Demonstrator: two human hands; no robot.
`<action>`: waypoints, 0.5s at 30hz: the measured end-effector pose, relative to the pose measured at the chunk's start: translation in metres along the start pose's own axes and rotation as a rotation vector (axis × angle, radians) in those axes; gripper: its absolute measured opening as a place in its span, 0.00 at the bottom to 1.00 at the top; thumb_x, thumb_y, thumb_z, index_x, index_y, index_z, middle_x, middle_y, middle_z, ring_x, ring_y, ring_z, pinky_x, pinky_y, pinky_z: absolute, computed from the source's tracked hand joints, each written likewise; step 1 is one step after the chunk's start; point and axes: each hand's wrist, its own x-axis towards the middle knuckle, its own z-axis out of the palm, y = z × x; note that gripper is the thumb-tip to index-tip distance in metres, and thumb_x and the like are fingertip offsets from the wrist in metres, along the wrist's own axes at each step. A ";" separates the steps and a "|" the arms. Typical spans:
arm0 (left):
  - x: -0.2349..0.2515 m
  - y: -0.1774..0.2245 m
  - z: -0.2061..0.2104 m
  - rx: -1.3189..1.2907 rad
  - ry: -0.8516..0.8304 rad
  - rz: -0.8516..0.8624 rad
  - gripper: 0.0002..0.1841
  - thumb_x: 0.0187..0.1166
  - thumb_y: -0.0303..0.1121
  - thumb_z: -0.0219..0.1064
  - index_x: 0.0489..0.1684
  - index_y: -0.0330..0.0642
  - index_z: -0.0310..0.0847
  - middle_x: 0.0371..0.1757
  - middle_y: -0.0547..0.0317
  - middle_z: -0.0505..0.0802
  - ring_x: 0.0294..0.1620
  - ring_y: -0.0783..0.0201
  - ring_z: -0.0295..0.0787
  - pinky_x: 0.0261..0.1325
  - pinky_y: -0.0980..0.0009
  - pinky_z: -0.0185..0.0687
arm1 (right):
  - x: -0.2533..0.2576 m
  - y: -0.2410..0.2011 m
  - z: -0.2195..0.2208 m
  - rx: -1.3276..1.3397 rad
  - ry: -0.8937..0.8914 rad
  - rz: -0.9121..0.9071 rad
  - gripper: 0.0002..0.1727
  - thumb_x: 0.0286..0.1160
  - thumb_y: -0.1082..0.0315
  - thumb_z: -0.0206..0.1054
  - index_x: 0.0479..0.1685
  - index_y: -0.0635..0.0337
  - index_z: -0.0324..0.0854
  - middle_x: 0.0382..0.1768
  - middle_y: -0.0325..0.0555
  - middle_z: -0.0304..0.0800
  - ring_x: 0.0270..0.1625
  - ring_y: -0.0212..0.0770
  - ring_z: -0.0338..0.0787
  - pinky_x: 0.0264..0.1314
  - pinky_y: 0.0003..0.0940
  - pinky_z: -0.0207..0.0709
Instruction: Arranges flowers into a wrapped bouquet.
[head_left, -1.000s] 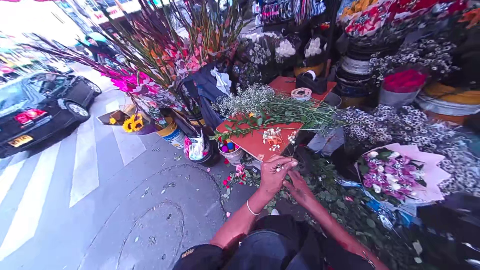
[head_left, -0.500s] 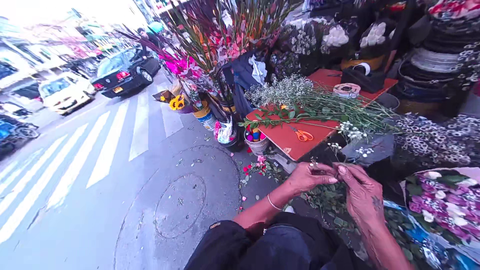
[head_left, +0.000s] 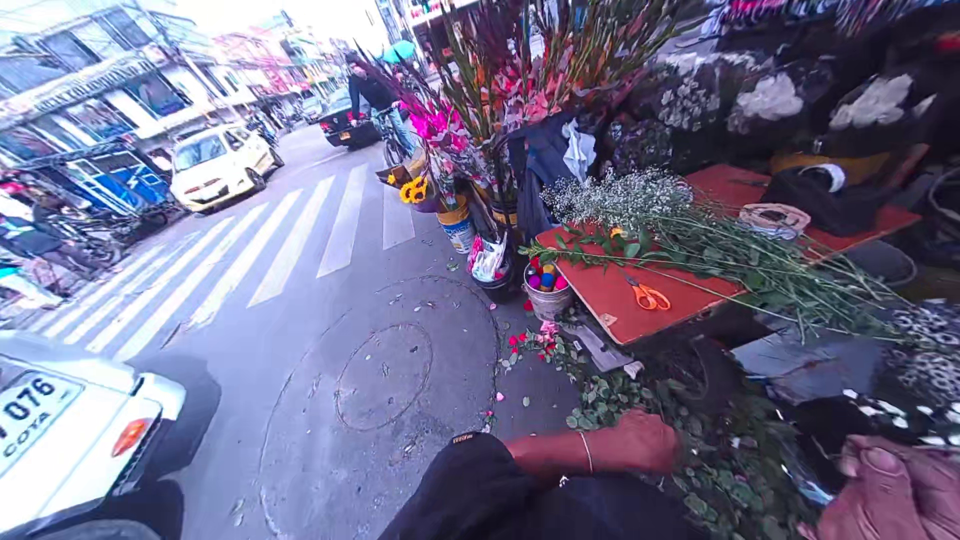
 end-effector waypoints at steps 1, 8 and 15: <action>0.001 0.006 -0.004 0.065 -0.022 -0.017 0.24 0.78 0.38 0.73 0.68 0.30 0.81 0.69 0.30 0.85 0.68 0.30 0.83 0.65 0.30 0.76 | -0.001 0.006 -0.004 -0.054 -0.060 0.056 0.08 0.86 0.64 0.61 0.45 0.42 0.87 0.46 0.15 0.90 0.43 0.17 0.86 0.46 0.15 0.80; 0.072 0.060 -0.060 -0.494 0.489 0.581 0.16 0.79 0.33 0.72 0.60 0.34 0.90 0.56 0.44 0.93 0.47 0.62 0.93 0.54 0.66 0.89 | 0.000 0.044 -0.029 -0.359 -0.002 0.365 0.11 0.82 0.67 0.65 0.47 0.65 0.90 0.44 0.42 0.90 0.41 0.25 0.87 0.47 0.22 0.84; 0.194 0.122 -0.038 -0.370 0.351 0.718 0.11 0.74 0.31 0.75 0.47 0.33 0.95 0.51 0.43 0.95 0.53 0.59 0.94 0.62 0.64 0.89 | 0.035 0.082 -0.095 -0.851 0.202 0.222 0.12 0.80 0.71 0.64 0.48 0.67 0.92 0.44 0.58 0.94 0.47 0.46 0.94 0.55 0.39 0.87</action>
